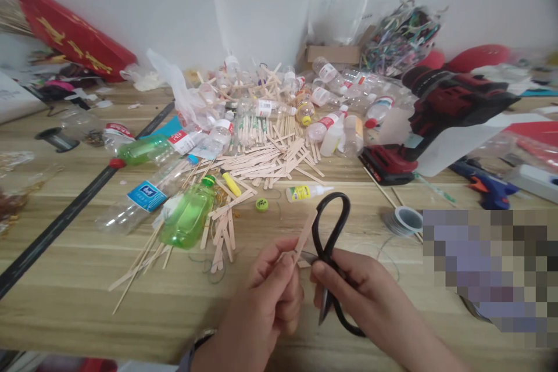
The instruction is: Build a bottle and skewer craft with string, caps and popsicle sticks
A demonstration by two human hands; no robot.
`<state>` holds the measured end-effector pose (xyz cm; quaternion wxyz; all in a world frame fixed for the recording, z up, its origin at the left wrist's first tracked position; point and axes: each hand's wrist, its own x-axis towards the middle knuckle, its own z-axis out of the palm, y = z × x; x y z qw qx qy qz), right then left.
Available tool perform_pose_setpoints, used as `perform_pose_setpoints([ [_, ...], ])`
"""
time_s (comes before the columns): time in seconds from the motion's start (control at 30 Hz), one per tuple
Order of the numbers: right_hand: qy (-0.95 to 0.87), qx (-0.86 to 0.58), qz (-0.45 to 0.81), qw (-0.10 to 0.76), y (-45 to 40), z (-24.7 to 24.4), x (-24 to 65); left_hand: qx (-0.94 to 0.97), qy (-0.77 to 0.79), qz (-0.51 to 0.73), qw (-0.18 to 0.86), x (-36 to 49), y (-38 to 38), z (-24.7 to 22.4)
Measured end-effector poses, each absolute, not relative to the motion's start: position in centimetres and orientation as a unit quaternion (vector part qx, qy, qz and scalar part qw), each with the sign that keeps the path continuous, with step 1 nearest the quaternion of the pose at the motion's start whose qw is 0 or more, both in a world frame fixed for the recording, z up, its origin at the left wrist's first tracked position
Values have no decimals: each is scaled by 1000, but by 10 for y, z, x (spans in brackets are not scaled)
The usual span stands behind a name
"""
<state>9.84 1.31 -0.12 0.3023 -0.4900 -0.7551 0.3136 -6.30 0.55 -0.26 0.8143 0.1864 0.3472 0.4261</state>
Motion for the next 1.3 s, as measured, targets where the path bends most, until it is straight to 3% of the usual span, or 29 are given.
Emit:
perform_pose_setpoints([
  [0.1, -815, -470, 86, 327, 12, -6, 103, 154, 324, 402, 842, -64, 6, -1],
  [0.17, -830, -445, 9, 335, 11, -9, 104, 149, 319, 400, 846, -64, 5, -1],
  [0.23, -815, -460, 92, 340, 10, -8, 103, 173, 327, 414, 832, -63, 1, -4],
  [0.4, -676, -479, 482, 284, 9, 1, 97, 234, 366, 450, 780, -61, -5, -10],
  [0.57, -634, -492, 550, 232, 12, 5, 104, 133, 363, 513, 766, -72, 6, -5],
  [0.87, -729, -636, 178, 179, 76, -6, 162, 77, 404, 478, 776, -86, 7, -14],
  [1.17, -741, -636, 76, 202, 107, -38, 170, 109, 426, 416, 796, -84, 5, -16],
  [1.3, -753, -615, 37, 232, 104, -26, 160, 105, 428, 413, 797, -84, 6, -16],
])
